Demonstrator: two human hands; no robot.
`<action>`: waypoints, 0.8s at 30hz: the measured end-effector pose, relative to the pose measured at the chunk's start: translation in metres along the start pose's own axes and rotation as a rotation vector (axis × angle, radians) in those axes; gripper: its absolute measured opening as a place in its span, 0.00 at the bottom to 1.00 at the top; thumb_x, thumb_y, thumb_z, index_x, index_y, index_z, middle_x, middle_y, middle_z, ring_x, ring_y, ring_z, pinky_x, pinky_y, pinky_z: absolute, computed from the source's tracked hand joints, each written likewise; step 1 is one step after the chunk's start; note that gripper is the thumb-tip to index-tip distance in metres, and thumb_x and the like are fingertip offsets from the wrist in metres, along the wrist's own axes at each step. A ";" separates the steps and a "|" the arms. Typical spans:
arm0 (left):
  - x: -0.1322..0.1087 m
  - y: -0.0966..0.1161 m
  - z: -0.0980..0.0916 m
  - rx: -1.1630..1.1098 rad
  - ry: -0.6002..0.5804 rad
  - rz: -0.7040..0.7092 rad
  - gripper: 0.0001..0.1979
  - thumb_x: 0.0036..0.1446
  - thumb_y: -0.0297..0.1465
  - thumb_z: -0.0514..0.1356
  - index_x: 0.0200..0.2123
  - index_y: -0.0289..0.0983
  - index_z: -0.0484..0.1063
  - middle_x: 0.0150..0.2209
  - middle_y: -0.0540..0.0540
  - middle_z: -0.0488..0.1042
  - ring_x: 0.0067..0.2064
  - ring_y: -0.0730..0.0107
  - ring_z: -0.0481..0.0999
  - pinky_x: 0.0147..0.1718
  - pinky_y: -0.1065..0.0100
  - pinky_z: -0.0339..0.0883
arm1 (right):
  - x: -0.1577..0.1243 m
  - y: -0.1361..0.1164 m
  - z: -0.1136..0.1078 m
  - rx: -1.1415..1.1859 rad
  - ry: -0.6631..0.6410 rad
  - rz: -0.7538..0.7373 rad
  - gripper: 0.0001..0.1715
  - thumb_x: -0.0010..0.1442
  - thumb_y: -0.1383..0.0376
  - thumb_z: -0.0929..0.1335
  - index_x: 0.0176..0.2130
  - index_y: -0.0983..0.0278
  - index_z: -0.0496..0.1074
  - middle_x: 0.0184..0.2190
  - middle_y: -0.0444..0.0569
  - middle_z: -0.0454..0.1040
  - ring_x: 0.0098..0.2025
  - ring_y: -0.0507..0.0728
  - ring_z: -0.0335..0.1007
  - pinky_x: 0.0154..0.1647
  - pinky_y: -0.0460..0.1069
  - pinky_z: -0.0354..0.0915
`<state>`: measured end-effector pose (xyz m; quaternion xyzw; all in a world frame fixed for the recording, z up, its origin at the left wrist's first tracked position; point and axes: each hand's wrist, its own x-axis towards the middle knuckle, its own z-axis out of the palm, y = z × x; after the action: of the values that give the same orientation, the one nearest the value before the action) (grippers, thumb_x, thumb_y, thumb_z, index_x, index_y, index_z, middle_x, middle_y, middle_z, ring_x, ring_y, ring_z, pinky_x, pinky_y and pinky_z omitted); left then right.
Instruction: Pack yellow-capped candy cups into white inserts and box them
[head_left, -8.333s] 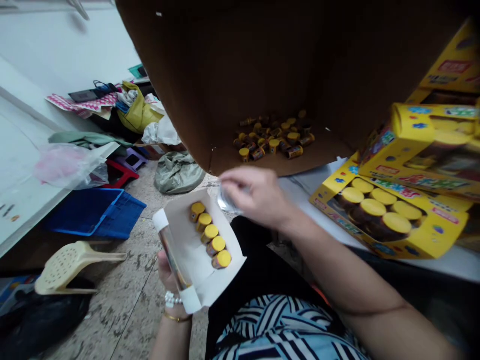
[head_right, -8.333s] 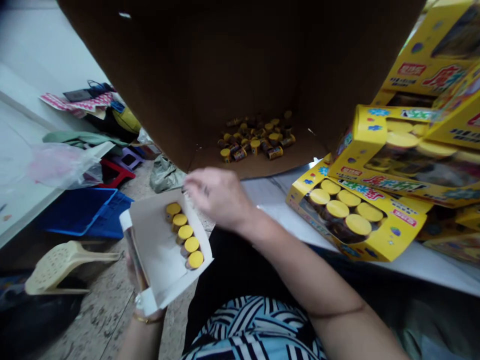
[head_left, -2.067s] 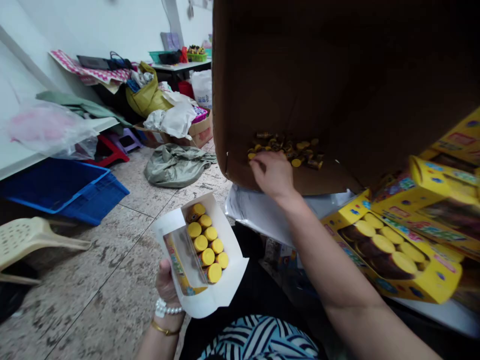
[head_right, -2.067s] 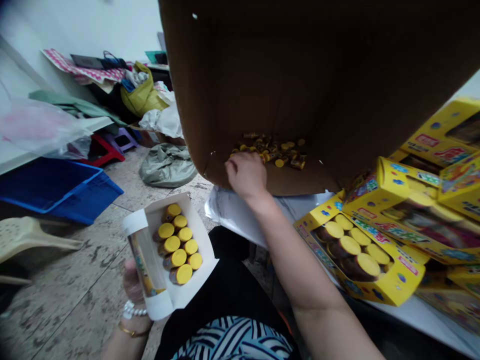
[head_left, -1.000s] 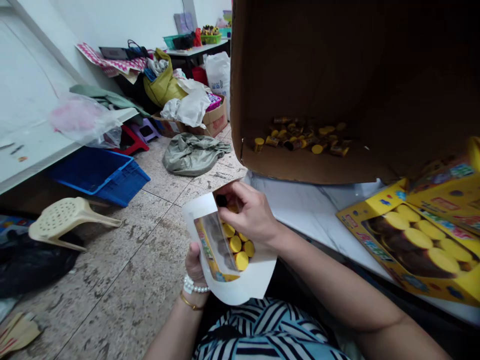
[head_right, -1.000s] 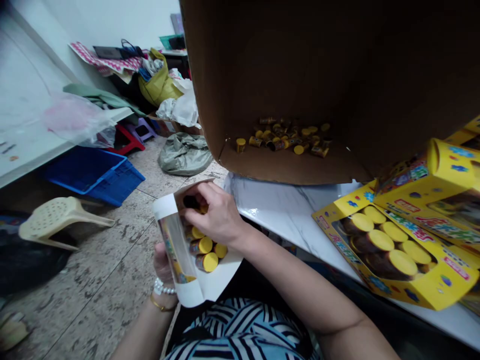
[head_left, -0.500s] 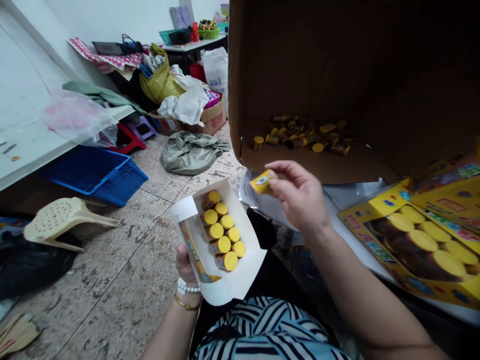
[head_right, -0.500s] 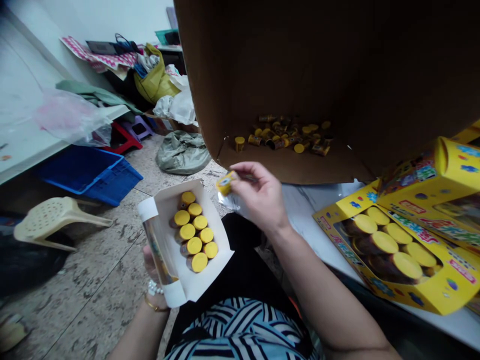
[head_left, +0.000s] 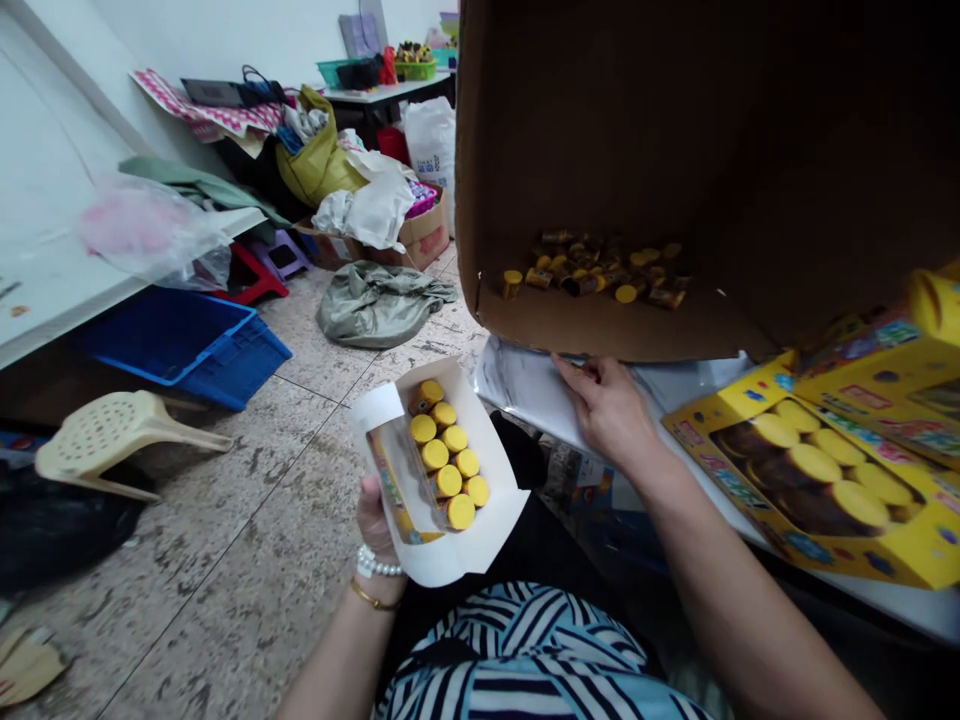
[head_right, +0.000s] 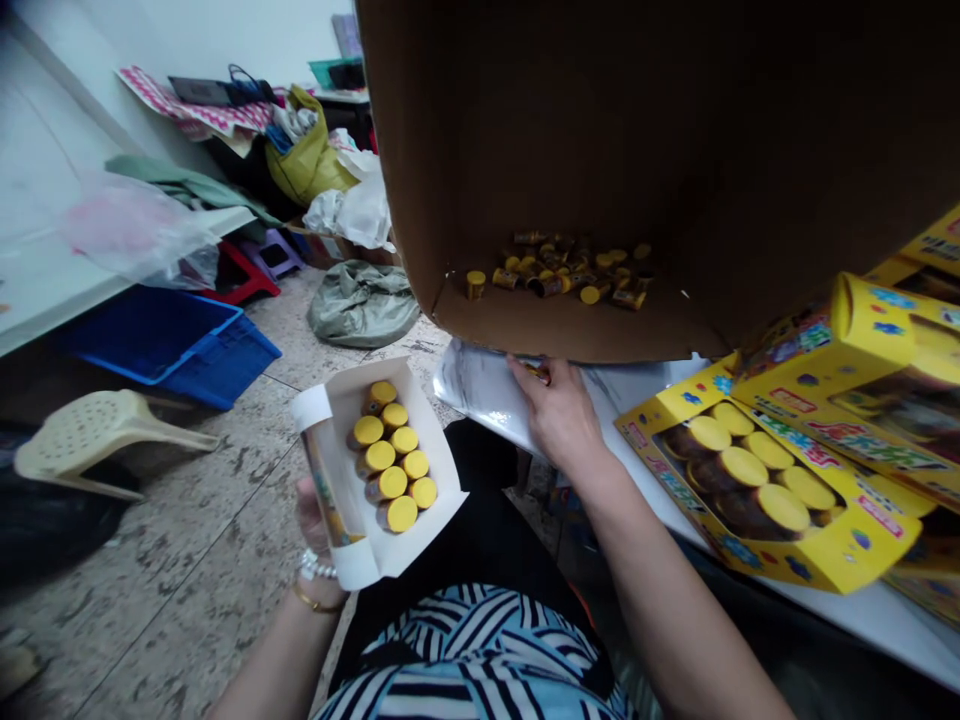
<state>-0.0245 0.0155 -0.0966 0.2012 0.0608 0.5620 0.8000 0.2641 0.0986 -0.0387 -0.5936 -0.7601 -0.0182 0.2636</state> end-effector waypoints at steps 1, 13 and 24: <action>0.000 -0.001 -0.001 -0.019 -0.010 -0.003 0.31 0.61 0.51 0.58 0.64 0.46 0.66 0.59 0.44 0.76 0.67 0.46 0.64 0.66 0.41 0.51 | 0.002 -0.009 -0.003 0.094 0.015 -0.004 0.28 0.63 0.68 0.65 0.62 0.60 0.68 0.44 0.56 0.75 0.42 0.62 0.73 0.46 0.57 0.71; 0.003 -0.007 -0.008 -0.067 -0.092 -0.044 0.24 0.67 0.45 0.51 0.62 0.47 0.70 0.61 0.46 0.74 0.63 0.54 0.72 0.66 0.50 0.55 | 0.040 -0.124 0.005 0.453 0.003 -0.468 0.10 0.68 0.64 0.64 0.43 0.65 0.75 0.43 0.54 0.75 0.44 0.56 0.73 0.42 0.49 0.73; 0.015 -0.009 -0.024 -0.210 -0.235 -0.086 0.25 0.68 0.44 0.48 0.63 0.45 0.69 0.65 0.45 0.69 0.65 0.53 0.68 0.67 0.49 0.53 | 0.071 -0.085 -0.005 0.516 -0.148 -0.441 0.14 0.66 0.59 0.68 0.35 0.63 0.80 0.34 0.49 0.80 0.35 0.55 0.74 0.38 0.49 0.69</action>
<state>-0.0192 0.0329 -0.1202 0.1780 -0.0836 0.5030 0.8416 0.1774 0.1354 0.0195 -0.3287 -0.8666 0.1610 0.3391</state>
